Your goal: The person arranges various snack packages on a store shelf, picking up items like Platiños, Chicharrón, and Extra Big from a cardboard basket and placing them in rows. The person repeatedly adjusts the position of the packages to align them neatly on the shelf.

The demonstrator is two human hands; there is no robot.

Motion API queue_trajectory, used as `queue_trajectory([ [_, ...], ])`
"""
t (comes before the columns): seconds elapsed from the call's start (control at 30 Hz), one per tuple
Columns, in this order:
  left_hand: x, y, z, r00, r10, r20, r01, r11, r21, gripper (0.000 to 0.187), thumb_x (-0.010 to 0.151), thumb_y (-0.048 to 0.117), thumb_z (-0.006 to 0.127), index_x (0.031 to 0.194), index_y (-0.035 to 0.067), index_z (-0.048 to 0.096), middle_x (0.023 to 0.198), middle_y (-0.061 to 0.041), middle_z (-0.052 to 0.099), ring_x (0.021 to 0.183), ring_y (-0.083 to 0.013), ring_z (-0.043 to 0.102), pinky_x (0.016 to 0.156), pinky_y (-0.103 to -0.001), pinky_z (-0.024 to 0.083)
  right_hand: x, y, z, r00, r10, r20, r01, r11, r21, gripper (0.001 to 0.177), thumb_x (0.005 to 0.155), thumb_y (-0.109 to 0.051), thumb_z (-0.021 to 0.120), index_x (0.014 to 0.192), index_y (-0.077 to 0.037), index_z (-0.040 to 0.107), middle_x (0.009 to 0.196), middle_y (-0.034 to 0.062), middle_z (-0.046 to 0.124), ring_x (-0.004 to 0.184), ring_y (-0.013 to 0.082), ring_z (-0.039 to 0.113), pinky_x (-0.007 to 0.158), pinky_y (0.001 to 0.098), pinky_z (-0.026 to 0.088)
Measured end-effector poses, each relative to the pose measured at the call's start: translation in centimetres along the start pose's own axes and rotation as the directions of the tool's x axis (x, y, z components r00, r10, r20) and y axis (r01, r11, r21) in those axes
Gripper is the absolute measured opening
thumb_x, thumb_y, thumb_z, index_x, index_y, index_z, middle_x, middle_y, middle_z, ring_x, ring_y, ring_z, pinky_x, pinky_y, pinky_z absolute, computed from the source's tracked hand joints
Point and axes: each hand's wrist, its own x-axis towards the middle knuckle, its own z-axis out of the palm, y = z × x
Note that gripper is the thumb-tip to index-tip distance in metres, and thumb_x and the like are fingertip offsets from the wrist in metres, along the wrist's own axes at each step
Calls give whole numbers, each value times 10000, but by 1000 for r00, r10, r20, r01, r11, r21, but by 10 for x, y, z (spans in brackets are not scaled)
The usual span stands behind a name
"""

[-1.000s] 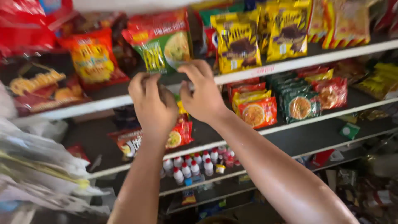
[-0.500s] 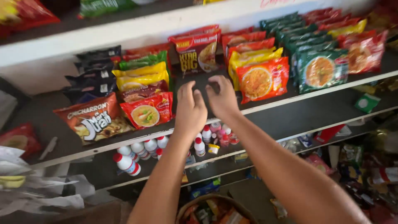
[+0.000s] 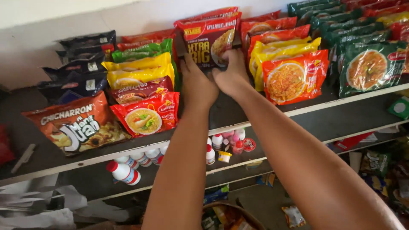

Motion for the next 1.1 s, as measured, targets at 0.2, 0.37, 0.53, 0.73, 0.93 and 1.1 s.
queue_trajectory([
  [0.2,4,21,-25,951,-250,183,223,963,154,1080,842,332,718,1670,27,96,1417,-312,539,1267,-473,581,1049,-543,491,-3,-32,-16,974,189,124,-198,978,65,593,705,-192,815,1216,-83,535,1235,139,642,1200,280,617,1029,382,478],
  [0.37,2,12,-15,999,-7,37,3,994,109,1068,773,267,775,1578,-63,156,1387,-317,525,1212,-495,581,980,-559,505,-8,-23,-20,996,72,49,-75,995,65,615,727,-133,801,1257,-57,497,1247,189,605,1209,315,593,1040,399,466],
  [0.53,-17,17,-22,1000,-28,0,28,999,46,1044,787,233,758,1553,-110,138,1366,-350,501,1182,-505,579,972,-544,509,-23,-21,-21,998,-67,-18,69,988,142,721,738,-80,782,1361,-46,419,1310,221,578,1264,330,586,1084,408,464],
  [0.73,-55,39,-47,972,227,-55,-232,964,-129,997,851,131,730,1522,-228,85,1399,-463,368,1263,-572,481,1102,-521,436,-69,-75,-74,999,27,41,-30,995,91,1029,780,-130,777,1577,9,143,1455,313,448,1360,435,467,1137,461,384],
  [0.93,-98,88,-105,975,224,6,-220,962,-162,987,822,146,770,1484,-225,139,1405,-445,389,1287,-583,460,1064,-512,453,-113,-125,-120,997,-64,-52,66,997,39,1041,800,-173,770,1598,45,138,1503,318,401,1387,456,430,1173,487,372],
  [1.1,-137,143,-172,994,23,107,-7,989,-145,967,838,126,730,1556,-127,134,1440,-400,365,1177,-521,575,974,-478,521,-157,-191,-170,1000,9,19,-9,1000,8,1077,796,-192,774,1570,56,68,1520,322,332,1340,432,430,1104,490,387],
])
